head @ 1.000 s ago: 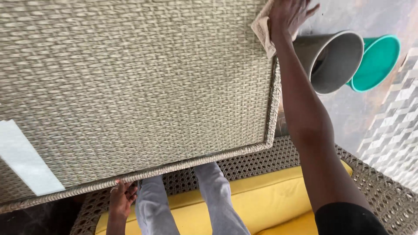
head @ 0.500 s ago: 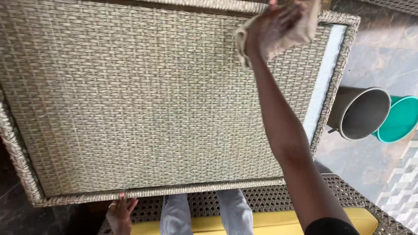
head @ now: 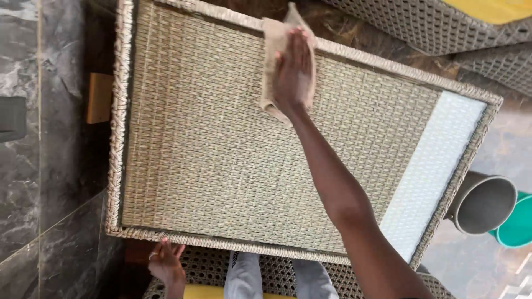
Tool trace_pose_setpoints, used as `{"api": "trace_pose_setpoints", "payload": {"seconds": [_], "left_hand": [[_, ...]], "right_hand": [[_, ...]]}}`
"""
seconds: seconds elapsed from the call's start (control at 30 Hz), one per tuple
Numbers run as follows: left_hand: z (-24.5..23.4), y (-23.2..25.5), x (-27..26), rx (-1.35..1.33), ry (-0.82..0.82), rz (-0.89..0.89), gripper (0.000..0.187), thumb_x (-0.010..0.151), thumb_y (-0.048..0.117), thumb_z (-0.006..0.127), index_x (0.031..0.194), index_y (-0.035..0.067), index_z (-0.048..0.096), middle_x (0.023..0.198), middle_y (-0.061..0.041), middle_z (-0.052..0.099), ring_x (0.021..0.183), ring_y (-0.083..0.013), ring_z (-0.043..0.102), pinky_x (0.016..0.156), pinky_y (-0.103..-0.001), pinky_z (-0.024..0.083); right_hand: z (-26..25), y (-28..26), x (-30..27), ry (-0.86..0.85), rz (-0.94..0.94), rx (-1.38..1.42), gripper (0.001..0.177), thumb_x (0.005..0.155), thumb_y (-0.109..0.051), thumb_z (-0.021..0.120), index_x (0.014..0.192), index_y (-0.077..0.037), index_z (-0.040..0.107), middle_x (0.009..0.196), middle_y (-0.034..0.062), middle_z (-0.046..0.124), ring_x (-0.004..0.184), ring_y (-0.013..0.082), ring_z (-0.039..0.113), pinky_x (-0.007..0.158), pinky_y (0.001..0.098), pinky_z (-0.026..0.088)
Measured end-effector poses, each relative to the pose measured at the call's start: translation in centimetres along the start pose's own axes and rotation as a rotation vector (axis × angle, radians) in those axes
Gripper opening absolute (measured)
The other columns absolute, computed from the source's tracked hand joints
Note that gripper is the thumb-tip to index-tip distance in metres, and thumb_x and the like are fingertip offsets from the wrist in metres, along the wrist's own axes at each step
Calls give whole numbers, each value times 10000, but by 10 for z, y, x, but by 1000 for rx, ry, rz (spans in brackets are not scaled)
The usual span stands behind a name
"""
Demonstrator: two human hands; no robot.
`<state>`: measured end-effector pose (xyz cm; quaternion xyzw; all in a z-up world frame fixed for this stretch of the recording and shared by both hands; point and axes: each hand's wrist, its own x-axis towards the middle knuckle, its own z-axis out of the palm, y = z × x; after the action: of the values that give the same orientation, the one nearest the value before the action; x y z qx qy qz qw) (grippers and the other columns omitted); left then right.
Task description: Cleaning a wicker table with a cloth and soapy water on a balcony.
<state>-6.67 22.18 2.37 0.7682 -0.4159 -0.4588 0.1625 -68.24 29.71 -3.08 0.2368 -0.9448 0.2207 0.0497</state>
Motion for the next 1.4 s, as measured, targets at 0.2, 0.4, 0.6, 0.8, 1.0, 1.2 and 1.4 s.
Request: {"api": "trace_pose_setpoints", "payload": {"seconds": [0.2,0.4,0.6,0.8,1.0,1.2,1.4], "left_hand": [[-18,-48,38,-213,-256,-84,310,1010,122,707,1161,-131,607,1009,-234,674,820,-335,727,733,-475,670],[-9,-10,14,-211,-276,-206,239,968,126,691,1068,-63,584,1021,-215,716,817,-303,764,724,-426,678],[-1,-27,2,-261,-250,-271,166,975,98,661,1061,-41,638,1036,-167,761,752,-250,735,655,-378,642],[2,7,-11,-209,-315,-196,187,978,150,645,1045,-24,629,1012,-107,771,737,-176,768,637,-313,649],[8,32,-20,-192,-230,-216,269,962,181,725,1039,-63,642,894,-139,741,685,-202,735,589,-327,625],[7,-4,-9,-275,-326,-219,224,978,172,670,1065,-30,629,944,-96,733,711,-187,745,584,-315,636],[-26,-54,7,-215,-450,-320,231,948,145,703,1100,-23,656,984,-117,762,772,-205,769,630,-334,657]], "right_hand": [[-15,-5,10,-107,101,-305,672,1186,-443,158,1694,-21,35,1784,153,37,1664,307,25,1375,408,29],[15,-118,50,-206,87,-374,666,1200,-378,201,1676,74,83,1756,248,46,1629,387,26,1328,469,22],[127,-226,84,-60,-291,-112,570,1208,-322,299,1644,43,254,1711,255,239,1620,387,191,1373,472,113],[143,-286,-1,6,-412,119,578,1192,-324,345,1576,108,341,1613,357,340,1518,490,298,1298,489,218],[30,-350,-221,-533,-939,-4,576,1140,-282,372,1609,33,262,1673,221,262,1554,316,253,1299,392,198],[50,-391,-343,-986,-1178,375,657,1085,-397,428,1628,-131,170,1703,18,160,1573,179,164,1305,396,160],[6,-365,-372,-903,-1027,418,677,1105,-337,443,1666,-106,143,1747,31,126,1617,176,149,1347,372,173]]}}
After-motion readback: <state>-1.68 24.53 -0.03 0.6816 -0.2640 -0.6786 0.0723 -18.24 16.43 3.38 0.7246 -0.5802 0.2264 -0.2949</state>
